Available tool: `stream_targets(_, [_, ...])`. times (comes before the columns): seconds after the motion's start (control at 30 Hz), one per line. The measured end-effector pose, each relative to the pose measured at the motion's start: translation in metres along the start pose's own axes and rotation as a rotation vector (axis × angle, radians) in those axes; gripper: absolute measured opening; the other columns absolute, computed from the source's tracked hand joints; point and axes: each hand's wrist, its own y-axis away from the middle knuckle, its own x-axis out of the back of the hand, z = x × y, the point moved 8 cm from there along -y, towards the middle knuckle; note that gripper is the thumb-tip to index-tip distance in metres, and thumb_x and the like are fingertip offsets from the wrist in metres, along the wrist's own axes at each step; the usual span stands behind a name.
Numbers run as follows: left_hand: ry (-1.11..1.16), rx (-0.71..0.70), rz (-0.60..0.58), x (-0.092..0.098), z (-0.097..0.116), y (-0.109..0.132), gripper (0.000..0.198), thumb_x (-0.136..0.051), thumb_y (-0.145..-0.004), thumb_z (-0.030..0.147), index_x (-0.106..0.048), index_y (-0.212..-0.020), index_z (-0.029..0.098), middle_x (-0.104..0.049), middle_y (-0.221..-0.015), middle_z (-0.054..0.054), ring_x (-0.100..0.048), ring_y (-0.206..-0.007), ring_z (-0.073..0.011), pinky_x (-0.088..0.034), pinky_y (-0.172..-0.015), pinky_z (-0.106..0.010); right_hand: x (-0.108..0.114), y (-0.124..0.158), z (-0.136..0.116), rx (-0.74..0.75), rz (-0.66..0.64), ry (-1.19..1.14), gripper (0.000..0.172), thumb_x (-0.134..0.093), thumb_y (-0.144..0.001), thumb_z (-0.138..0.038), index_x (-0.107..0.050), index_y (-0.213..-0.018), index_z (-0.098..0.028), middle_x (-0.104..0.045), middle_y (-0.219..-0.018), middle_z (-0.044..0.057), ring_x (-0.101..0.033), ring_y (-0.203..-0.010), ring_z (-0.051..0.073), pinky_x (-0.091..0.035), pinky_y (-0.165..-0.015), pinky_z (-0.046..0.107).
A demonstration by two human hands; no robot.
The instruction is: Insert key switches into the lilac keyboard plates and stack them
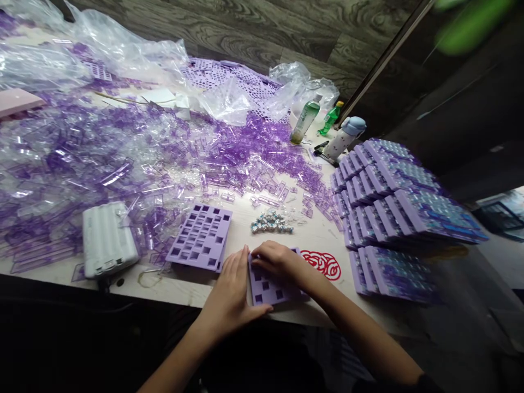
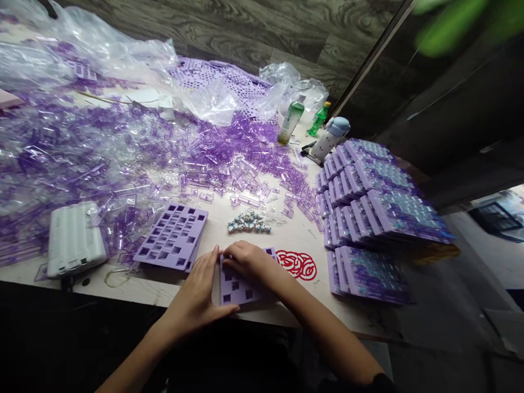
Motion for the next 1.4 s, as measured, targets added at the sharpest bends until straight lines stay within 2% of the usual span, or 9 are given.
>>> stream_targets(0.17, [-0.001, 0.026, -0.010, -0.002, -0.002, 0.001, 0.121, -0.073, -0.058, 0.049, 0.007, -0.141, 0.012, -0.031, -0.138, -0.024, -0.032, -0.127, -0.0375, -0.033, -0.100, -0.055, 0.003, 0.005, -0.001, 0.096, 0.049, -0.032, 0.017, -0.052, -0.090, -0.020, -0.058, -0.105, -0.016, -0.057, -0.086, 0.007, -0.055, -0.080, 0.017, -0.048, -0.071, 0.028])
stream_targets(0.3, [-0.003, 0.026, -0.007, -0.002, -0.002, 0.000, 0.120, -0.072, -0.059, 0.049, 0.007, -0.141, 0.012, -0.032, -0.137, -0.024, -0.032, -0.127, -0.0371, -0.033, -0.100, -0.055, 0.006, 0.007, -0.003, 0.082, 0.045, -0.009, 0.020, -0.049, -0.091, -0.018, -0.057, -0.109, -0.017, -0.057, -0.088, 0.007, -0.055, -0.082, 0.018, -0.048, -0.074, 0.029])
stream_targets(0.43, [-0.010, 0.014, 0.000, -0.002, -0.002, 0.000, 0.119, -0.072, -0.060, 0.046, 0.007, -0.141, 0.010, -0.032, -0.137, -0.025, -0.032, -0.127, -0.0370, -0.033, -0.100, -0.055, 0.005, 0.002, -0.012, 0.036, -0.022, 0.127, 0.016, -0.052, -0.089, -0.015, -0.058, -0.103, -0.012, -0.056, -0.084, 0.007, -0.054, -0.077, 0.018, -0.047, -0.070, 0.029])
stream_targets(0.67, [-0.005, 0.004, -0.010, -0.004, -0.002, 0.001, 0.114, -0.069, -0.063, 0.048, 0.006, -0.141, 0.011, -0.031, -0.138, -0.025, -0.031, -0.127, -0.0382, -0.033, -0.099, -0.057, 0.000, 0.001, -0.021, 0.001, -0.119, 0.316, 0.011, -0.050, -0.090, -0.010, -0.057, -0.097, -0.014, -0.054, -0.081, 0.006, -0.051, -0.074, 0.018, -0.045, -0.069, 0.028])
stream_targets(0.87, [-0.009, -0.002, -0.005, -0.003, -0.002, 0.000, 0.115, -0.070, -0.063, 0.046, 0.008, -0.141, 0.012, -0.031, -0.138, -0.024, -0.031, -0.128, -0.0373, -0.032, -0.100, -0.055, 0.000, -0.001, -0.011, -0.095, -0.092, 0.147, 0.012, -0.052, -0.087, -0.010, -0.059, -0.096, -0.014, -0.055, -0.085, 0.006, -0.054, -0.079, 0.017, -0.046, -0.075, 0.027])
stream_targets(1.07, [-0.004, -0.010, 0.009, -0.002, -0.001, 0.000, 0.117, -0.072, -0.061, 0.047, 0.005, -0.141, 0.011, -0.032, -0.137, -0.024, -0.032, -0.127, -0.0369, -0.033, -0.100, -0.054, 0.004, 0.001, -0.004, -0.093, -0.025, 0.047, 0.019, -0.059, -0.084, -0.015, -0.060, -0.104, -0.013, -0.059, -0.089, 0.007, -0.056, -0.082, 0.018, -0.047, -0.075, 0.029])
stream_targets(1.23, [-0.010, 0.008, -0.014, -0.002, -0.002, 0.000, 0.117, -0.072, -0.061, 0.048, 0.004, -0.141, 0.012, -0.032, -0.137, -0.024, -0.032, -0.127, -0.0368, -0.033, -0.100, -0.054, 0.035, -0.001, 0.010, -0.103, 0.139, 0.006, 0.016, -0.056, -0.085, -0.015, -0.062, -0.100, -0.016, -0.064, -0.091, 0.006, -0.059, -0.082, 0.017, -0.048, -0.076, 0.029])
stream_targets(1.33, [-0.005, 0.009, -0.018, -0.002, -0.002, 0.000, 0.115, -0.071, -0.062, 0.047, 0.004, -0.141, 0.013, -0.031, -0.138, -0.024, -0.032, -0.127, -0.0365, -0.032, -0.101, -0.054, 0.071, 0.005, 0.045, -0.220, 0.286, 0.141, 0.016, -0.052, -0.086, -0.014, -0.065, -0.095, -0.016, -0.066, -0.089, 0.006, -0.060, -0.082, 0.018, -0.048, -0.075, 0.031])
stream_targets(1.4, [0.001, 0.006, -0.015, -0.002, -0.002, 0.000, 0.114, -0.071, -0.062, 0.047, 0.004, -0.141, 0.013, -0.032, -0.137, -0.023, -0.032, -0.127, -0.0359, -0.032, -0.101, -0.054, 0.096, 0.013, 0.079, -0.392, 0.356, 0.307, 0.019, -0.050, -0.086, -0.013, -0.066, -0.096, -0.014, -0.066, -0.092, 0.008, -0.061, -0.085, 0.020, -0.047, -0.078, 0.032])
